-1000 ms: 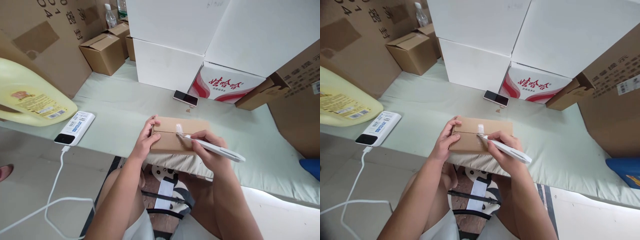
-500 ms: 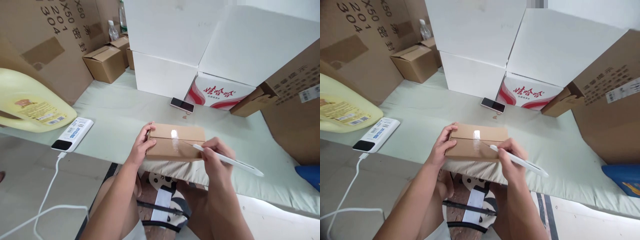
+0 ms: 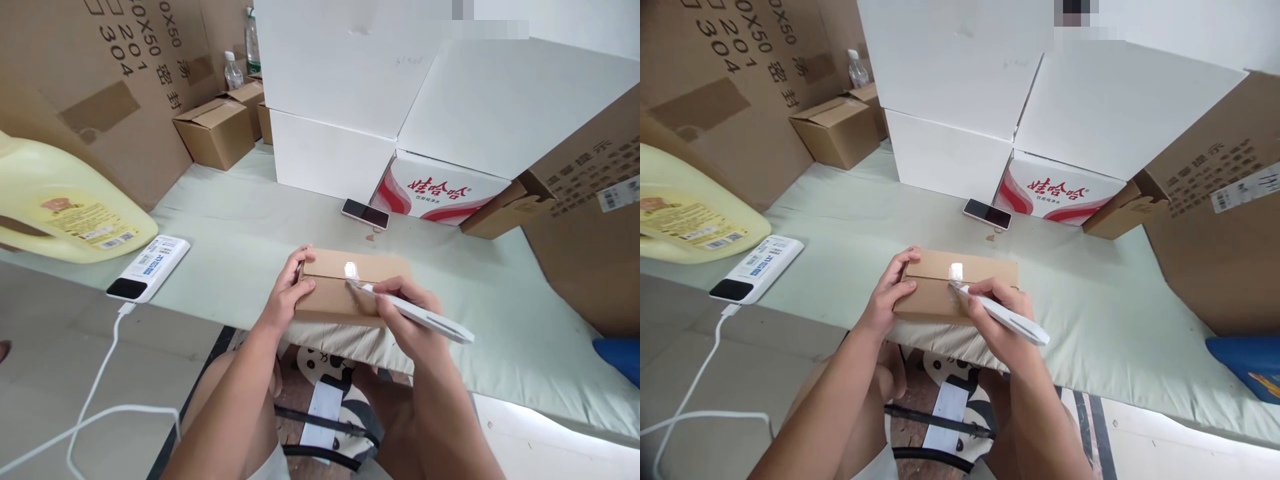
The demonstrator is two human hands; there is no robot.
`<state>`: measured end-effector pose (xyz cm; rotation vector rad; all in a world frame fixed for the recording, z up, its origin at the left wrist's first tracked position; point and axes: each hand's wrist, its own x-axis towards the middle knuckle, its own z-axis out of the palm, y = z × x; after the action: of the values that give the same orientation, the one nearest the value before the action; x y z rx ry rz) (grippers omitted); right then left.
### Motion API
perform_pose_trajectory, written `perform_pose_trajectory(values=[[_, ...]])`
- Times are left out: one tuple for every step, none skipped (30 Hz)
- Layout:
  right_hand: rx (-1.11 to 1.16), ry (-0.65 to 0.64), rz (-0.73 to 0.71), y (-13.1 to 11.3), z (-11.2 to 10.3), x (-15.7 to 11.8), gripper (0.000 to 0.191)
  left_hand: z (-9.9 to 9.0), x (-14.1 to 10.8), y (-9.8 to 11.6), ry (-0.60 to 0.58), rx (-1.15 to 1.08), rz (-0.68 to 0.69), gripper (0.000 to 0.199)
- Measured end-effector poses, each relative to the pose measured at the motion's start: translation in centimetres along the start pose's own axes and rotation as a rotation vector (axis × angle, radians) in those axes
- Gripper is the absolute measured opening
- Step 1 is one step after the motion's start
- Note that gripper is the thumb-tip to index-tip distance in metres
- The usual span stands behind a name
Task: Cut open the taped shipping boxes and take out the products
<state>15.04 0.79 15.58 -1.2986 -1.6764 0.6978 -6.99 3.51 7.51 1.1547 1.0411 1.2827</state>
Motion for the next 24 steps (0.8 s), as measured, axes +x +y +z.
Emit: perform_pose_trajectory(values=[[-0.009, -0.001, 0.004, 0.1, 0.0, 0.0, 0.017, -0.1, 0.0, 0.0, -0.004, 0.007, 0.003, 0.045], [-0.013, 0.001, 0.006, 0.3, 0.0, 0.0, 0.017, -0.1, 0.0, 0.0, -0.008, 0.013, 0.006, 0.044], [-0.014, 0.008, 0.006, 0.4, 0.0, -0.1, 0.018, -0.1, 0.0, 0.0, -0.01, 0.014, 0.009, 0.043], [-0.017, 0.019, 0.002, 0.5, 0.0, -0.1, 0.018, -0.1, 0.0, 0.0, -0.009, 0.01, 0.011, 0.043], [-0.025, 0.027, -0.004, 0.5, 0.1, -0.3, 0.018, -0.2, 0.0, 0.1, -0.004, 0.006, 0.014, 0.043], [-0.04, 0.031, -0.01, 0.5, 0.1, -0.4, 0.017, -0.1, 0.0, 0.1, 0.001, 0.003, 0.016, 0.043], [-0.06, 0.027, -0.013, 0.4, 0.2, -0.4, 0.017, -0.1, 0.0, 0.1, 0.004, 0.003, 0.017, 0.043], [-0.08, 0.019, -0.015, 0.3, 0.3, -0.5, 0.016, -0.1, 0.0, 0.1, 0.006, 0.006, 0.018, 0.043], [-0.099, 0.01, -0.015, 0.2, 0.4, -0.5, 0.015, -0.1, 0.0, 0.1, 0.007, 0.009, 0.017, 0.043], [-0.114, 0.006, -0.017, 0.1, 0.4, -0.5, 0.015, -0.1, 0.0, 0.1, 0.007, 0.009, 0.015, 0.043], [-0.125, 0.011, -0.022, 0.1, 0.4, -0.5, 0.016, -0.1, 0.1, 0.0, 0.008, 0.003, 0.01, 0.043], [-0.134, 0.024, -0.029, 0.1, 0.4, -0.5, 0.016, -0.1, 0.2, 0.0, 0.01, -0.007, 0.007, 0.042], [-0.144, 0.048, -0.036, 0.1, 0.4, -0.5, 0.015, -0.1, 0.3, 0.0, 0.013, -0.017, 0.007, 0.041], [-0.156, 0.08, -0.04, 0.1, 0.3, -0.5, 0.015, -0.1, 0.4, 0.0, 0.013, -0.025, 0.009, 0.04], [-0.167, 0.109, -0.039, 0.2, 0.3, -0.5, 0.014, -0.1, 0.6, 0.0, 0.009, -0.03, 0.01, 0.039], [-0.176, 0.127, -0.034, 0.2, 0.2, -0.5, 0.012, -0.1, 0.7, 0.0, 0.002, -0.032, 0.007, 0.038], [-0.179, 0.133, -0.025, 0.3, 0.0, -0.6, 0.011, 0.0, 0.8, 0.1, -0.007, -0.032, -0.001, 0.039], [-0.177, 0.132, -0.016, 0.3, -0.1, -0.7, 0.01, 0.0, 0.8, 0.1, -0.014, -0.035, -0.01, 0.04], [-0.17, 0.129, -0.005, 0.4, -0.3, -0.8, 0.01, 0.1, 0.9, 0.1, -0.016, -0.043, -0.019, 0.043], [-0.157, 0.127, 0.003, 0.5, -0.5, -1.1, 0.01, 0.1, 0.9, 0.1, -0.014, -0.056, -0.025, 0.046], [-0.137, 0.136, 0.006, 0.7, -0.8, -1.3, 0.01, 0.2, 0.9, 0.1, -0.007, -0.071, -0.022, 0.049], [-0.107, 0.161, 0.0, 0.9, -1.1, -1.6, 0.01, 0.3, 0.9, 0.1, 0.002, -0.086, -0.014, 0.052], [-0.068, 0.208, -0.015, 1.2, -1.5, -1.8, 0.009, 0.4, 0.9, 0.0, 0.013, -0.095, -0.002, 0.054], [-0.027, 0.277, -0.033, 1.7, -2.0, -2.0, 0.008, 0.4, 0.9, -0.1, 0.023, -0.098, 0.01, 0.055]])
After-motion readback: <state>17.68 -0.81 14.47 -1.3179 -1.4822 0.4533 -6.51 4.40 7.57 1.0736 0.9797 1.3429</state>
